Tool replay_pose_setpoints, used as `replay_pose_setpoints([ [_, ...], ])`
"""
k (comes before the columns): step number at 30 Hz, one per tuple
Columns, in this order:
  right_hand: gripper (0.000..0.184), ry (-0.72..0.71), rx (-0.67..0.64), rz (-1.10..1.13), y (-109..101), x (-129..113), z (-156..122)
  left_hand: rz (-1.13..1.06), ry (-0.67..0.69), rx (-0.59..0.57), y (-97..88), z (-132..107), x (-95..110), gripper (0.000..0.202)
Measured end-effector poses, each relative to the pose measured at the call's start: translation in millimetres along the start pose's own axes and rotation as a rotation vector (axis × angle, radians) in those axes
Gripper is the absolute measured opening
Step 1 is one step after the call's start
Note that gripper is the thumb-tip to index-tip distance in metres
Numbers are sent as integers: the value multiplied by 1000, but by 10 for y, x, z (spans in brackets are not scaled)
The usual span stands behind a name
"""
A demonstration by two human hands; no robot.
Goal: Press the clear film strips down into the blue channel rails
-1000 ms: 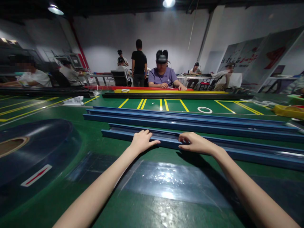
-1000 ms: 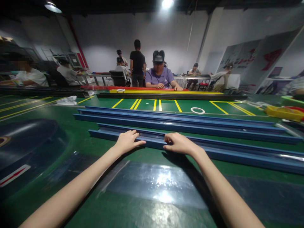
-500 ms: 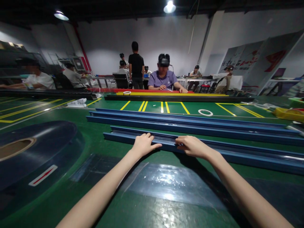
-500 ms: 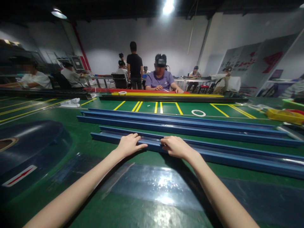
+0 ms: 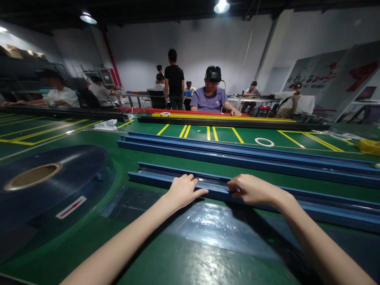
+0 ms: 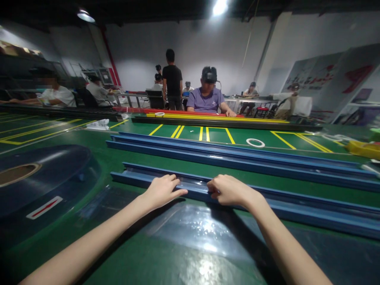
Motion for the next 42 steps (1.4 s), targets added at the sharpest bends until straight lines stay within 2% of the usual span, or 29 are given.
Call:
replay_pose_setpoints([
  [4, 15, 79, -5, 74, -26, -30, -10, -40, 14, -8, -32, -6, -45, 47],
  [8, 23, 39, 102, 171, -67, -141, 64, -74, 38, -54, -60, 22, -101, 45],
  [11, 24, -2, 193, 116, -82, -247, 204, -100, 35, -76, -85, 34, -156, 46],
  [17, 19, 69, 290, 36, -95, -377, 586, -138, -47, -134, -112, 45, -363, 50],
  [23, 34, 166, 290, -30, 20, -441, 857, -143, -110, -175, -142, 47, -542, 44],
  [29, 39, 177, 339, 42, 159, -388, 893, -191, -124, -278, -121, 60, -639, 45],
  [33, 32, 205, 361, 112, 173, -349, 900, -192, -141, -337, -95, 72, -638, 44],
  [42, 35, 189, 351, 86, 175, -360, 917, -203, -144, -370, -85, 96, -613, 42],
])
Point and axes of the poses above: each hand's wrist, its own z-axis towards the middle knuckle, its own y-axis out of the palm, x = y × z, the point moved 3 cm from there along z, towards the middle knuckle, and after that the axes turned 6 degrees about y, right-handed, at the moved point
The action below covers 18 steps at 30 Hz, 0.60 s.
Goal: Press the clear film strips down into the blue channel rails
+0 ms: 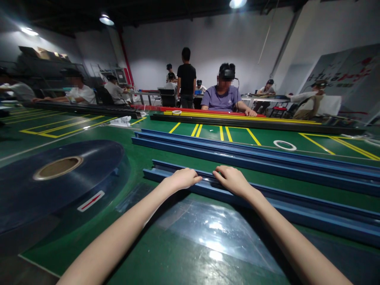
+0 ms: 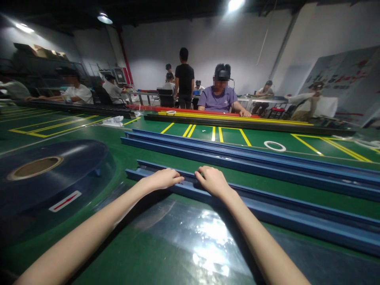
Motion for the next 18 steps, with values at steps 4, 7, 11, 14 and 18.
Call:
replay_pose_setpoints([
  [4, 35, 7, -11, 2, -5, 3, -1, -10, 2, 17, 14, 3, -17, 43],
  [7, 35, 3, -8, 17, -10, 1, -2, -20, 3, 27, 22, 7, -26, 44],
  [11, 36, -1, -15, -13, -12, -4, 5, -15, -14, 29, 10, -1, -12, 43],
  [14, 38, -14, -15, -35, -9, -9, 15, -5, -33, 27, -4, -16, 6, 44],
  [18, 39, -17, -17, -39, -3, -8, 20, -16, -26, 35, -9, -26, 18, 42],
])
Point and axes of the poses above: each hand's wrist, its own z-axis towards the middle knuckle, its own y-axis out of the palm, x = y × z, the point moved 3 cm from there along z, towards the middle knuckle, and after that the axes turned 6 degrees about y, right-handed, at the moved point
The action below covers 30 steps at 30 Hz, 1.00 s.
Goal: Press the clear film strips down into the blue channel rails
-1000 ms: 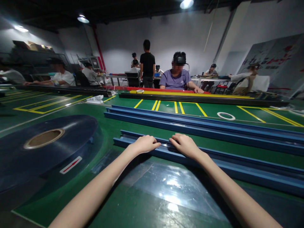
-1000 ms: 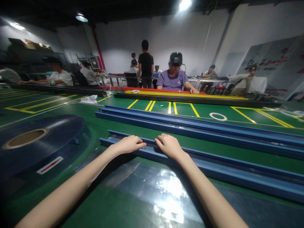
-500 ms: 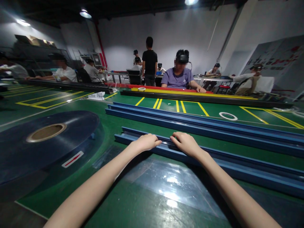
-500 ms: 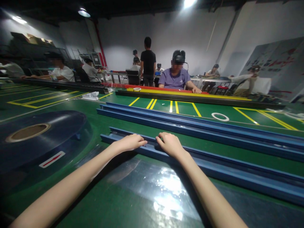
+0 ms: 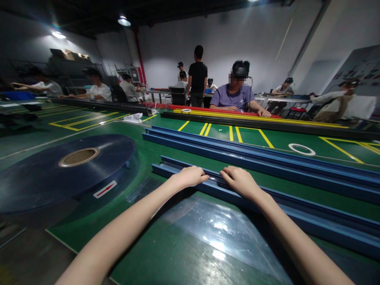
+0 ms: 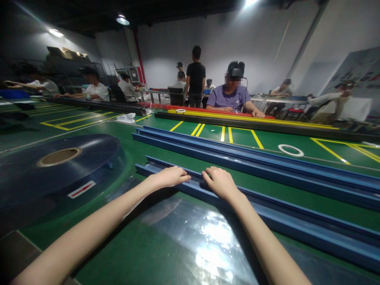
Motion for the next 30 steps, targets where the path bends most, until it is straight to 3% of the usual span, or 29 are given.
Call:
replay_pose_setpoints([
  [9, 40, 3, -10, -6, -2, 4, 5, -118, 36, -6, 0, 47, -101, 38],
  [13, 41, -6, -8, -5, -3, 6, 4, -213, 56, -78, -65, 41, -205, 38],
  [17, 42, -11, -15, -3, -12, -4, -3, -157, 65, -201, -180, -34, -289, 39],
  [24, 42, 0, -17, -5, -4, -1, -2, 54, -159, -290, -359, -176, -547, 38],
  [30, 42, -6, -18, 5, -4, -2, -4, 28, -246, -286, -414, -224, -841, 39],
])
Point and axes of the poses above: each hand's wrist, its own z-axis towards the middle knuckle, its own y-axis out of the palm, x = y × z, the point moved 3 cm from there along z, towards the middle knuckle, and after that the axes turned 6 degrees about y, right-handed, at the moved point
